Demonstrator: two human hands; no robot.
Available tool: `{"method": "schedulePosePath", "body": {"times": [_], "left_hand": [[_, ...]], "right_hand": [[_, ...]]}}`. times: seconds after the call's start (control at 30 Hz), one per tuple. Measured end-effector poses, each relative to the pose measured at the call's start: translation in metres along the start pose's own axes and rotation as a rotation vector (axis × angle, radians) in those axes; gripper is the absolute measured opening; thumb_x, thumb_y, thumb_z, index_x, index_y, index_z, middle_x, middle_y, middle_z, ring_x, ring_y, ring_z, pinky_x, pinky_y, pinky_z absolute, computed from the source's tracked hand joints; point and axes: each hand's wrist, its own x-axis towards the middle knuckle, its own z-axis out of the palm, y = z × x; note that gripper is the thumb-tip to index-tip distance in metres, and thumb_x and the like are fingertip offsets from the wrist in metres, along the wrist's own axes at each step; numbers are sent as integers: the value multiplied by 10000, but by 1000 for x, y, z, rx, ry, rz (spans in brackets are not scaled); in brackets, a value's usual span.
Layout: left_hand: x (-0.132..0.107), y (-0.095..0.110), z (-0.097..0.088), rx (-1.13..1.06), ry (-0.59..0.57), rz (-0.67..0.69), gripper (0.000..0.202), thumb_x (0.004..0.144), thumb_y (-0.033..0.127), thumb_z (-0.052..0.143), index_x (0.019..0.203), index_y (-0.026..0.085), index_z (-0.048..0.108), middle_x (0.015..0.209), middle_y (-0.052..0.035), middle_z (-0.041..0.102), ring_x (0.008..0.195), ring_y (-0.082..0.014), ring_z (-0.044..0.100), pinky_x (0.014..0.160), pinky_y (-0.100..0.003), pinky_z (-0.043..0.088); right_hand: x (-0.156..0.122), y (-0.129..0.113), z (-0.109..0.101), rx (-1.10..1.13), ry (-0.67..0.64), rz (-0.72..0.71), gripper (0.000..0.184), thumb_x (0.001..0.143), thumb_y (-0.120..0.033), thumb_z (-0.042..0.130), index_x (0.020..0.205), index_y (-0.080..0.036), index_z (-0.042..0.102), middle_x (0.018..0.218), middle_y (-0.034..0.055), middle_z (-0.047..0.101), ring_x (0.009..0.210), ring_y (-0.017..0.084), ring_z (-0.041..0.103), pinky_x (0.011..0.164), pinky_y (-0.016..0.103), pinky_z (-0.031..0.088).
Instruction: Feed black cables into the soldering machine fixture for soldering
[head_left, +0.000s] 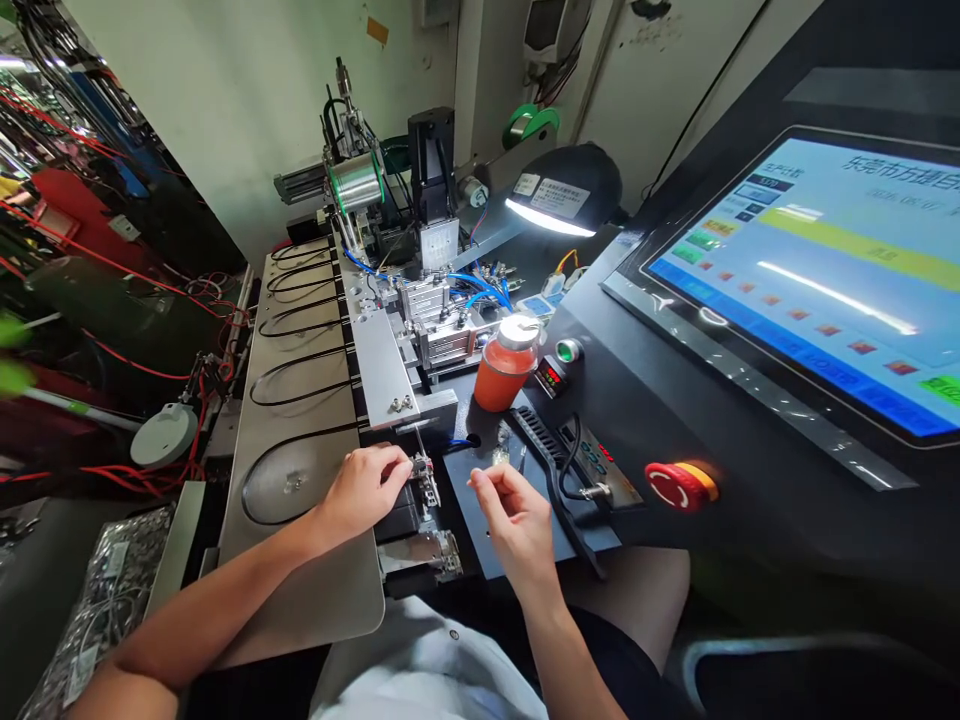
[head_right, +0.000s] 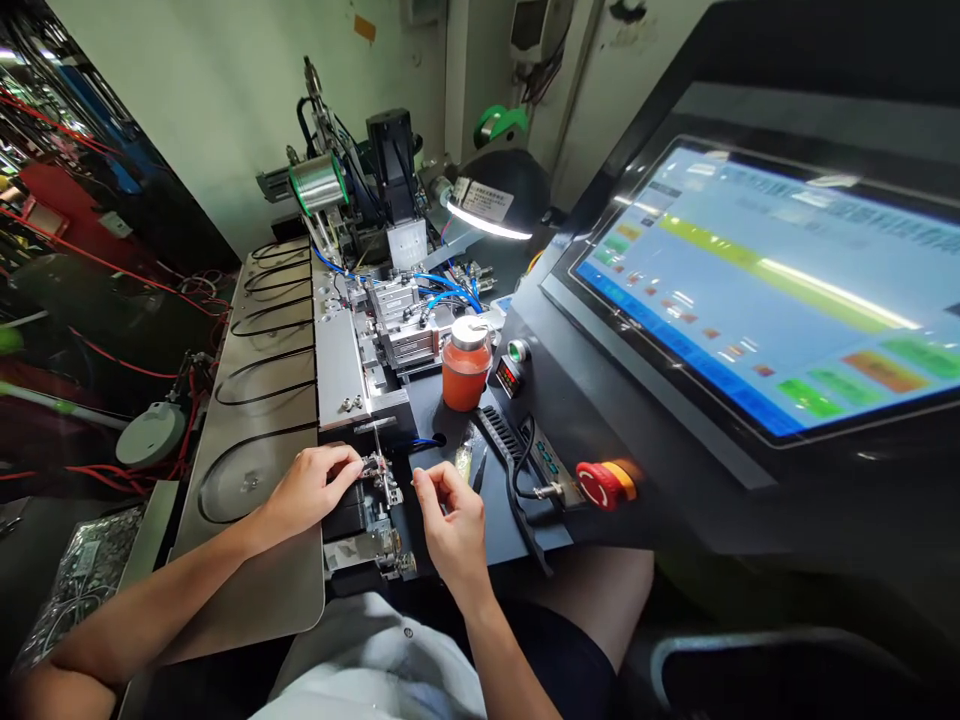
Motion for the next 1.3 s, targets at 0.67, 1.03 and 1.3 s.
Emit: {"method": "schedulePosePath", "body": {"times": [0.67, 1.03, 1.3], "left_hand": [[6, 9, 2, 85, -12, -15, 202, 895, 220, 518, 772, 187, 675, 743, -8, 694, 674, -143, 615, 648, -238, 405], [-12, -10, 11, 438, 281, 500, 278, 977, 151, 407, 1079, 235, 652, 931, -2, 683, 708, -98, 620, 631, -197, 435], [-6, -2, 4, 751, 294, 784, 245, 964, 87, 397, 960, 128, 638, 858, -22, 703, 611, -118, 562, 515, -262, 387]], "right_hand": [[34, 21, 29, -150, -305, -222, 317, 943, -339, 383, 650, -224, 349, 580, -45, 362, 537, 115, 357, 519, 251, 299], [31, 32, 35, -81, -280, -275, 282, 959, -293, 353, 685, -226, 359, 610, -43, 370, 540, 114, 363, 526, 249, 305], [32, 35, 34, -67, -293, -282, 279, 966, -273, 362, 691, -226, 354, 611, -47, 361, 536, 111, 352, 517, 247, 293]]}}
